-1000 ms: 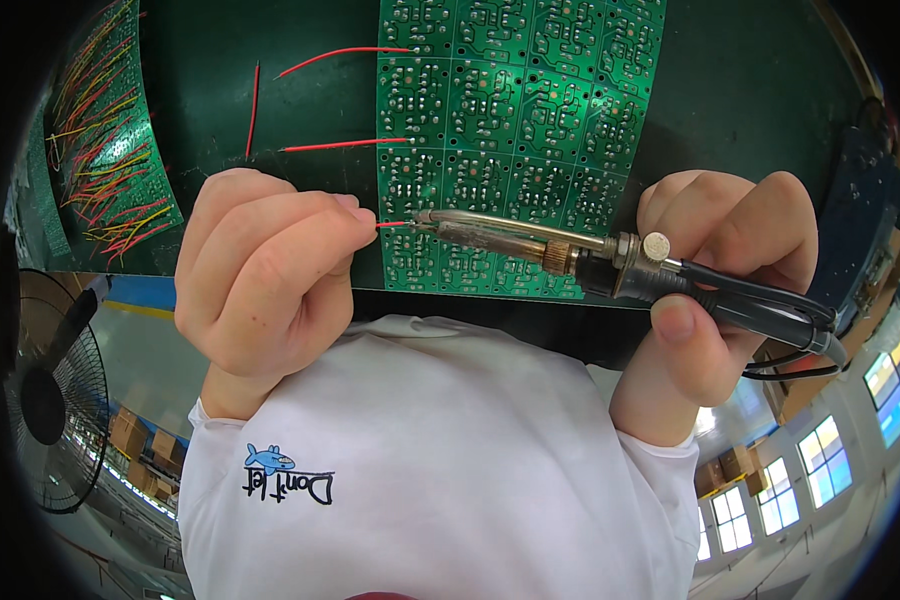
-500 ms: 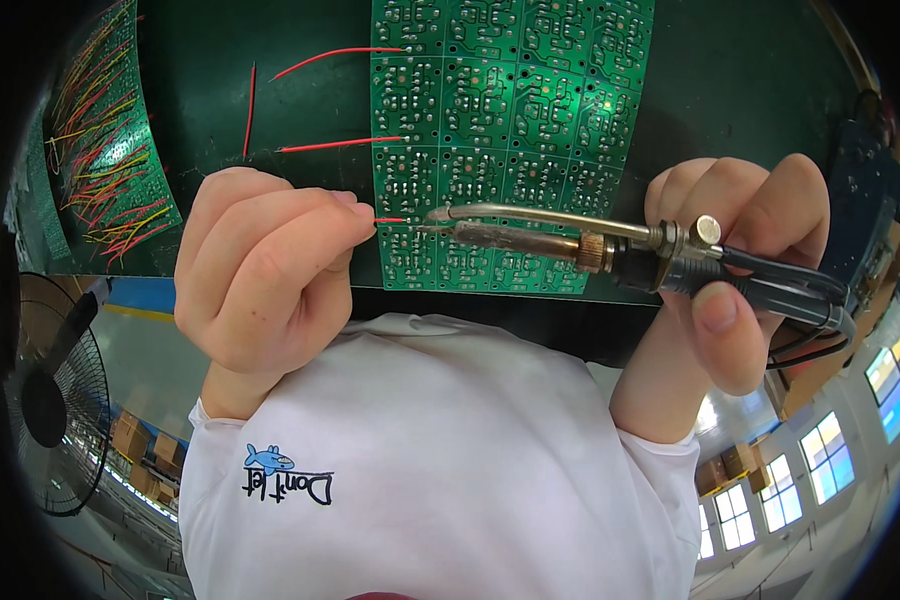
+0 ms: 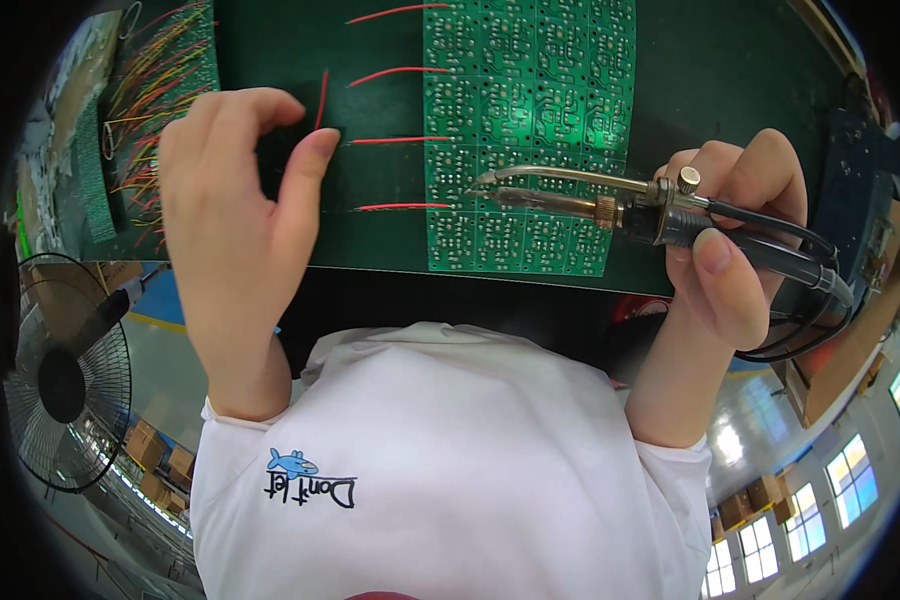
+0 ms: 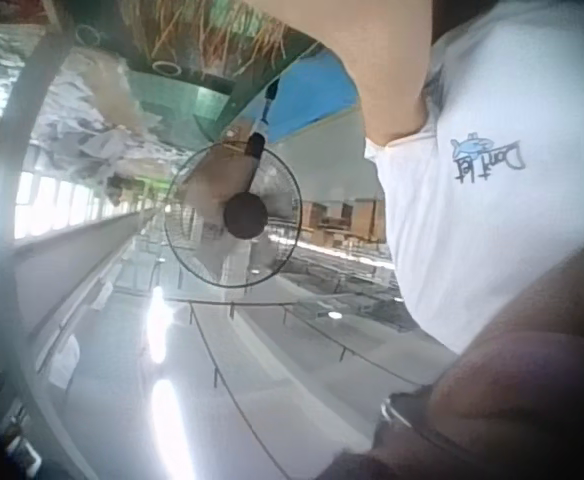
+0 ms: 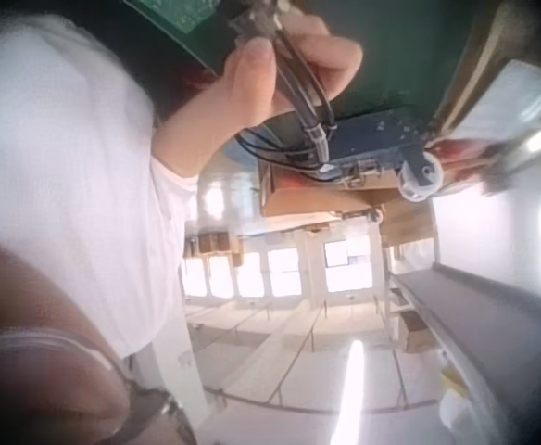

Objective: The person solders multiple colored wires onto a circuit board using a soldering iron and solder wire.

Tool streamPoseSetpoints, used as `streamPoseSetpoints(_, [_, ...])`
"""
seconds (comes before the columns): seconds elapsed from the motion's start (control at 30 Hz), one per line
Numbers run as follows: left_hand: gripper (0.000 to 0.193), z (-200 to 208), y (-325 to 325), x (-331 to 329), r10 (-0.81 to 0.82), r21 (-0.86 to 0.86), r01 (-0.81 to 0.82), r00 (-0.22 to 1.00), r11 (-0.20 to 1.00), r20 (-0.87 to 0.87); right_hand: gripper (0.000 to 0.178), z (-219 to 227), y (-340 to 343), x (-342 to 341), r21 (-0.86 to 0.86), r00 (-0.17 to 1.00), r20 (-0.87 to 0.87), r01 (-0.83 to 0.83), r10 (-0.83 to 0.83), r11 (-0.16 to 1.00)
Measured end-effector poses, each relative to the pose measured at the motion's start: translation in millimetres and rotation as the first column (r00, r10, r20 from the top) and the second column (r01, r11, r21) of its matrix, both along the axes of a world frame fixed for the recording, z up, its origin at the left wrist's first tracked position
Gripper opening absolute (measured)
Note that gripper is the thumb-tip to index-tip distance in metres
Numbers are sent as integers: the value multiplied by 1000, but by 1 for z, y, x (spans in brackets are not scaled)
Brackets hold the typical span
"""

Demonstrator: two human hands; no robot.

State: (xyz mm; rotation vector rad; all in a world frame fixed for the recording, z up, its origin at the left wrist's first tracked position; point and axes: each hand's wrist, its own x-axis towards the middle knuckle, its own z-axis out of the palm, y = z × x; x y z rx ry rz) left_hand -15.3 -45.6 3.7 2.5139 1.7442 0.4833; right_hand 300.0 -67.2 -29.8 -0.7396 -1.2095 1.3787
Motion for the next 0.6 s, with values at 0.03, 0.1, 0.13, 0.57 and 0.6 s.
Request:
streamPoseSetpoints(0.03, [14,-3,1,3,-25,33,23,999,999,34,29,0,-2,0,-5,1000,6,9,-9,1000])
streamPoseSetpoints(0.1, [12,4,-2,12,-15,30,16,999,999,-35,30,2,-5,-3,7,998,-52,38,-37,999])
streamPoseSetpoints(0.13, [11,4,-4,17,-4,14,5,996,1000,-87,30,2,-8,-1,4,994,-92,64,-63,998])
streamPoseSetpoints(0.57, [31,-10,-50,7,-138,92,109,887,990,441,36,3,-37,5,-12,983,-110,148,-148,989])
streamPoseSetpoints(0.6, [33,-12,-56,10,-145,28,151,859,988,491,37,1,-38,5,-7,989,-101,111,-111,994])
